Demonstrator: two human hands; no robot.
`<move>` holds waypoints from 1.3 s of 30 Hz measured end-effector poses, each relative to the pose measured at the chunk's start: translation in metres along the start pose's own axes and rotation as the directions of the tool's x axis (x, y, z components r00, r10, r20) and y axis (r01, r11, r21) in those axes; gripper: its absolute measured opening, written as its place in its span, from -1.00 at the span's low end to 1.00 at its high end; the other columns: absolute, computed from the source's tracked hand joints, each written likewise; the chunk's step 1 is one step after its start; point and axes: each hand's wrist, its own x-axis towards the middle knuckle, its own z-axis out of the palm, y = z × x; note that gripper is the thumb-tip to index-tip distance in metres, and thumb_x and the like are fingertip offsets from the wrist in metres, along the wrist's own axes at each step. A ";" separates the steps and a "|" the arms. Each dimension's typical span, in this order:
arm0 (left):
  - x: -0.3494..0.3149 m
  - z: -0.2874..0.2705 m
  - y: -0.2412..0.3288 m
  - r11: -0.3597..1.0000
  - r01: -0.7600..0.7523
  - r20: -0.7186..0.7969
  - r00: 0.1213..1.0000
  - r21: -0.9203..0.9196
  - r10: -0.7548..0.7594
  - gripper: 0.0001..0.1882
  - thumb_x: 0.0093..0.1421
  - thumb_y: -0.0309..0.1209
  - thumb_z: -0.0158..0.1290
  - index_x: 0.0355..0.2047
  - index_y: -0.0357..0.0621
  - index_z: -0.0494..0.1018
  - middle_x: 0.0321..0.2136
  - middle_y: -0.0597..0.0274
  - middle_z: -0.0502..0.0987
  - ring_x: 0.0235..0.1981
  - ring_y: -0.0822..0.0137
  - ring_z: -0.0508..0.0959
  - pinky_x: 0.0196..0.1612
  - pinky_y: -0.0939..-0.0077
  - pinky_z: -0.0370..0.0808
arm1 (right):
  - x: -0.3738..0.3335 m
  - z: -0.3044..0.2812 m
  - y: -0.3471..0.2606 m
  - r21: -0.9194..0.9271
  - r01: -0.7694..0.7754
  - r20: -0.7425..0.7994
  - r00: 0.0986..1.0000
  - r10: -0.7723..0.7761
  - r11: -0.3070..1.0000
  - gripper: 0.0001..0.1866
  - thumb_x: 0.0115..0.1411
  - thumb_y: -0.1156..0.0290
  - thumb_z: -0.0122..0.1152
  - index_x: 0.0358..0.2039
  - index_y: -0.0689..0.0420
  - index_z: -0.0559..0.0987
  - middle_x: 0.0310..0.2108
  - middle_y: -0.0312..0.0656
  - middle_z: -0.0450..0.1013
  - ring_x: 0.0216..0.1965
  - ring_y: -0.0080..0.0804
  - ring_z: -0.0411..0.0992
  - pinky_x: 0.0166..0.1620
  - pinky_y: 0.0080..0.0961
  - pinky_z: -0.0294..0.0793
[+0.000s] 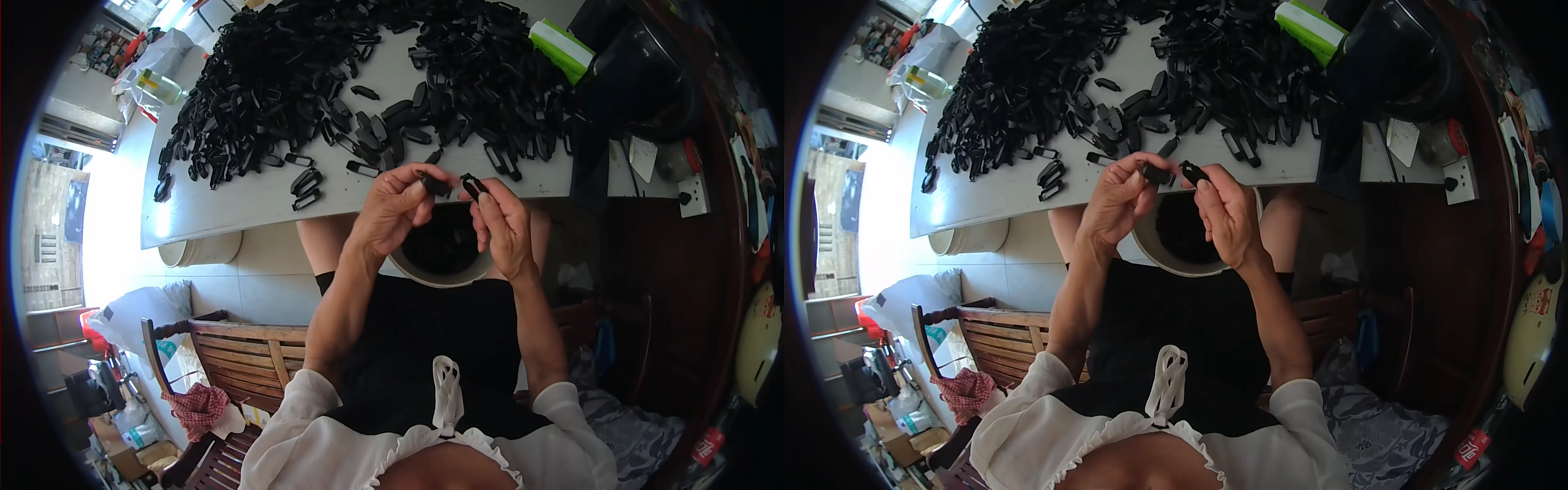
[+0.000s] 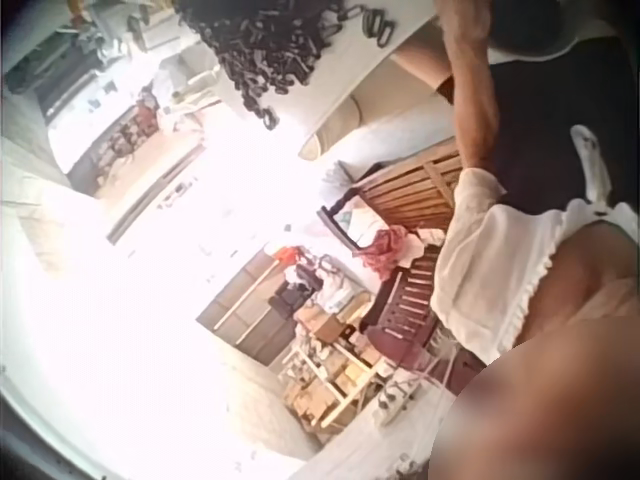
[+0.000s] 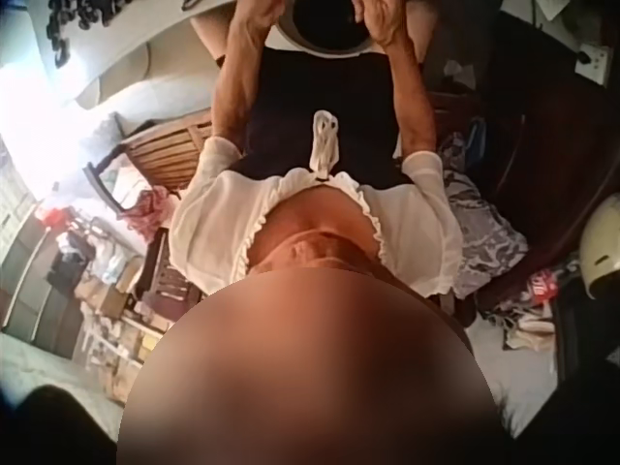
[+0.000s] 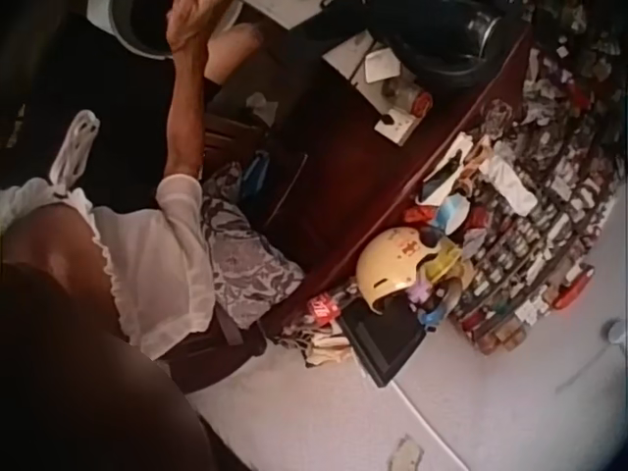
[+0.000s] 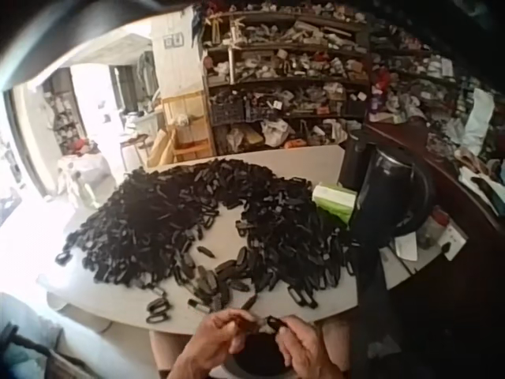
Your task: Assembling small black plastic components by snapping pieces together.
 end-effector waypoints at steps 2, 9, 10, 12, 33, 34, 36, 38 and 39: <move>-0.002 -0.003 -0.010 0.985 0.051 0.132 0.991 -0.163 -0.030 -0.61 0.32 -0.12 -0.13 -0.20 -0.25 0.38 -0.40 0.10 0.50 -0.71 0.59 0.26 -0.61 0.78 0.21 | 0.003 0.003 0.002 -0.190 0.101 -0.027 0.994 -0.108 0.976 -0.75 0.33 0.31 -0.09 -0.29 0.25 0.44 -0.72 -0.34 0.24 -0.69 -0.67 0.18 -0.63 -0.66 0.18; -0.008 0.005 -0.025 0.986 -0.030 -0.010 1.000 -0.162 0.028 -0.53 0.34 -0.03 -0.25 -0.16 -0.23 0.34 -0.47 0.10 0.49 -0.74 0.57 0.19 -0.66 0.77 0.11 | -0.004 0.003 0.008 -0.242 0.066 -0.116 0.989 -0.097 0.968 -0.78 0.30 0.34 -0.03 -0.38 0.24 0.43 -0.74 -0.30 0.25 -0.68 -0.63 0.21 -0.60 -0.59 0.16; -0.009 0.007 -0.027 0.986 -0.031 -0.011 0.999 -0.161 0.030 -0.53 0.34 -0.03 -0.25 -0.16 -0.23 0.34 -0.47 0.10 0.49 -0.74 0.57 0.19 -0.66 0.77 0.11 | -0.006 0.004 0.010 -0.240 0.067 -0.114 0.989 -0.097 0.968 -0.78 0.30 0.34 -0.03 -0.38 0.24 0.43 -0.74 -0.30 0.25 -0.68 -0.63 0.21 -0.60 -0.59 0.16; -0.015 0.014 -0.032 0.908 -0.076 -0.018 0.997 -0.413 0.076 -0.53 0.33 -0.02 -0.24 -0.14 -0.23 0.34 -0.32 0.04 0.49 -0.64 0.51 0.34 -0.58 0.75 0.29 | -0.013 0.008 0.016 -0.183 -0.027 -0.117 0.993 0.006 0.983 -0.77 0.30 0.32 -0.02 -0.38 0.24 0.44 -0.74 -0.30 0.25 -0.67 -0.62 0.21 -0.58 -0.60 0.18; -0.032 0.019 -0.043 0.998 0.021 -0.207 0.978 -0.062 -0.034 -0.59 0.39 -0.11 -0.31 -0.27 -0.15 0.41 -0.56 0.34 0.38 -0.69 0.60 0.18 -0.63 0.76 0.07 | -0.011 0.018 0.015 -0.693 0.274 0.040 0.938 -0.344 0.667 -0.89 0.12 0.54 0.15 -0.35 0.22 0.41 -0.55 -0.08 0.42 -0.57 -0.18 0.44 -0.55 -0.40 0.34; -0.032 0.020 -0.043 0.999 0.007 -0.248 0.969 0.034 0.002 -0.59 0.39 -0.12 -0.32 -0.26 -0.14 0.41 -0.58 0.35 0.37 -0.68 0.61 0.17 -0.62 0.77 0.06 | -0.011 0.020 0.016 -0.714 0.273 0.054 0.940 -0.338 0.645 -0.89 0.11 0.54 0.15 -0.36 0.21 0.41 -0.55 -0.09 0.42 -0.58 -0.18 0.44 -0.55 -0.38 0.34; -0.033 0.024 -0.042 0.992 -0.003 -0.286 0.957 0.129 0.040 -0.59 0.40 -0.13 -0.34 -0.26 -0.14 0.41 -0.60 0.37 0.35 -0.67 0.63 0.15 -0.62 0.78 0.05 | -0.009 0.022 0.015 -0.709 0.264 0.047 0.943 -0.330 0.654 -0.87 0.10 0.52 0.17 -0.42 0.21 0.38 -0.57 -0.09 0.40 -0.57 -0.13 0.43 -0.55 -0.35 0.35; -0.032 0.029 -0.040 0.986 0.017 -0.357 0.933 0.167 0.045 -0.60 0.40 -0.16 -0.35 -0.26 -0.15 0.41 -0.63 0.37 0.34 -0.67 0.64 0.13 -0.61 0.78 0.03 | -0.009 0.023 0.015 -0.705 0.257 0.040 0.945 -0.325 0.661 -0.82 0.09 0.49 0.18 -0.47 0.21 0.34 -0.58 -0.10 0.39 -0.57 -0.09 0.43 -0.55 -0.31 0.36; -0.032 0.028 -0.041 0.986 0.016 -0.358 0.933 0.166 0.045 -0.60 0.40 -0.16 -0.35 -0.26 -0.15 0.41 -0.63 0.37 0.34 -0.67 0.64 0.13 -0.61 0.78 0.03 | -0.008 0.024 0.016 -0.701 0.256 0.045 0.947 -0.318 0.665 -0.82 0.09 0.49 0.18 -0.48 0.21 0.34 -0.59 -0.10 0.39 -0.58 -0.09 0.43 -0.56 -0.30 0.36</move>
